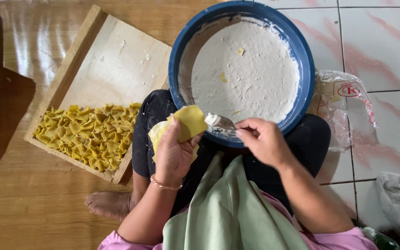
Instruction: The person scoops a white filling from a blue bowl using a fork and places it onto square yellow wrappers. They fold the wrappers over the filling to form dumplings and place the finished items into a wooden tray.
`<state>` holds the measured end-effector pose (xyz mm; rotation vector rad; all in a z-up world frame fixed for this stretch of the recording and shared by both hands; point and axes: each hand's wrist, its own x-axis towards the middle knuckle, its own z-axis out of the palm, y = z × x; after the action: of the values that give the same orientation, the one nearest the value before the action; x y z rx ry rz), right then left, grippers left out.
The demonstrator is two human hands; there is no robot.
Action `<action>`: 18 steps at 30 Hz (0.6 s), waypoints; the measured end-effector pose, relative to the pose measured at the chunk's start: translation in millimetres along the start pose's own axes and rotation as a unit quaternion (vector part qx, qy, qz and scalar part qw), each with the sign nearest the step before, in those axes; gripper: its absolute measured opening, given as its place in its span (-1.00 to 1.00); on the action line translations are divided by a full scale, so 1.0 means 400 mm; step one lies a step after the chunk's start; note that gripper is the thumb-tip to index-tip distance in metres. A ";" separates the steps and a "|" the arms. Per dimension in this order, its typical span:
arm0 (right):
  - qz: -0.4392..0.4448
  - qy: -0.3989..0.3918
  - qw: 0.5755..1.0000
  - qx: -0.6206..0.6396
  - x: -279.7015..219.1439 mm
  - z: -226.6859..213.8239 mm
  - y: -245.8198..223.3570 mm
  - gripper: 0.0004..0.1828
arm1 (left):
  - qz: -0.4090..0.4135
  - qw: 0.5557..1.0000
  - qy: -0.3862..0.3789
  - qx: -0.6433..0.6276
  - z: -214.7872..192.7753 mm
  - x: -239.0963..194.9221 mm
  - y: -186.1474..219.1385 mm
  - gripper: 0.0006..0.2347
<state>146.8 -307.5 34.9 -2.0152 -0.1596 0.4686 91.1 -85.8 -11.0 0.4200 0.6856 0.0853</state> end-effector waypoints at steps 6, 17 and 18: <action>-0.250 0.193 0.948 -0.035 -0.013 0.115 -0.014 -0.84 | -0.059 0.996 0.004 -0.070 0.073 -0.008 -0.052 -0.68; -0.284 0.214 0.934 -0.040 -0.022 0.107 0.042 -0.87 | -0.002 0.994 0.019 -0.105 0.028 0.035 -0.032 -0.67; -0.284 0.215 0.933 -0.053 -0.021 0.100 0.054 -0.85 | 0.015 0.994 0.012 -0.111 0.045 0.027 -0.013 -0.68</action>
<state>121.6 -287.5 1.8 -2.0081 -0.4850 -0.3533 110.3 -94.7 -7.1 0.2156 0.6852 0.1926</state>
